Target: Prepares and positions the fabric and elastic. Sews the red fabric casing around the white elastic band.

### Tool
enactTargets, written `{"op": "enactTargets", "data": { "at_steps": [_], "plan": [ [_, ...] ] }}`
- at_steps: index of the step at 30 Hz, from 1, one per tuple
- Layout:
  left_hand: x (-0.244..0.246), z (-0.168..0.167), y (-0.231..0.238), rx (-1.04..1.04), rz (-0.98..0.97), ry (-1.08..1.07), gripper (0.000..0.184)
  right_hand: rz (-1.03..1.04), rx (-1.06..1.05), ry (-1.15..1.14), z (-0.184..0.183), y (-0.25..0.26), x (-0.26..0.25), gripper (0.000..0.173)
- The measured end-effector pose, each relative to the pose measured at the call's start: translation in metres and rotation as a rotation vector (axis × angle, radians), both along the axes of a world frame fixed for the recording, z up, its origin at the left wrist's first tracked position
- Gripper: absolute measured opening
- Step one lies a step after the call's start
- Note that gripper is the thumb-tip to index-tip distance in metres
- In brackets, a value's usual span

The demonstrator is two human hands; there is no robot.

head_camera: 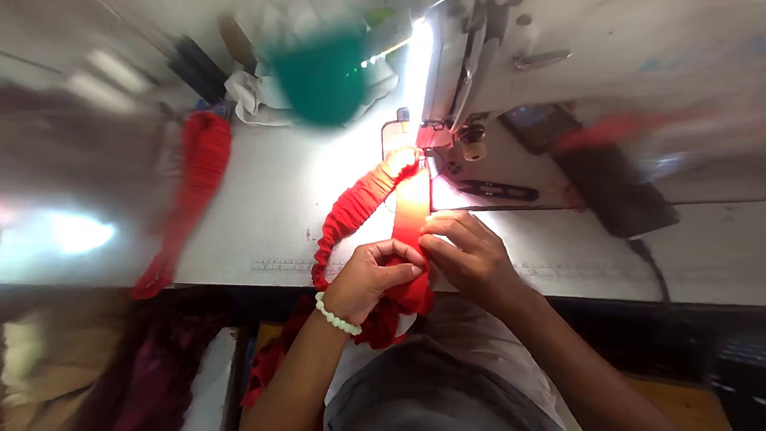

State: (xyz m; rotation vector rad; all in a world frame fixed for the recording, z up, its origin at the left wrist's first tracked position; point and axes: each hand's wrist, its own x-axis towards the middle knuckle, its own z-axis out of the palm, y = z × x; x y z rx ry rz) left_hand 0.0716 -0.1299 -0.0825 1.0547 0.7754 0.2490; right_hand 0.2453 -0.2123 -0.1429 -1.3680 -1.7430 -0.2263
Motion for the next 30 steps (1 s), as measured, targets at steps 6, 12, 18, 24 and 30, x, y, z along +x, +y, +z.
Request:
{"op": "enactTargets", "data": {
  "at_steps": [6, 12, 18, 24, 30],
  "plan": [
    [0.003, -0.001, -0.002, 0.055, 0.006, 0.043, 0.017, 0.027, 0.028, -0.021, -0.003, -0.006, 0.002, 0.011],
    [0.003, 0.001, 0.002, 0.448, -0.118, 0.185, 0.017, -0.012, 0.000, -0.035, -0.009, -0.014, -0.002, 0.015],
    [0.033, -0.027, 0.048, 1.428, -0.208, 0.166, 0.024, -0.047, -0.114, -0.055, -0.013, -0.017, -0.010, 0.020],
    [0.048, -0.043, 0.125, 1.559, -0.381, 0.231, 0.034, -0.092, -0.128, -0.042, -0.014, -0.022, -0.015, 0.020],
    [0.039, -0.033, 0.068, 1.599, 0.072, 0.268, 0.010, -0.089, -0.143, 0.055, -0.017, -0.023, -0.016, 0.019]
  ]
}}
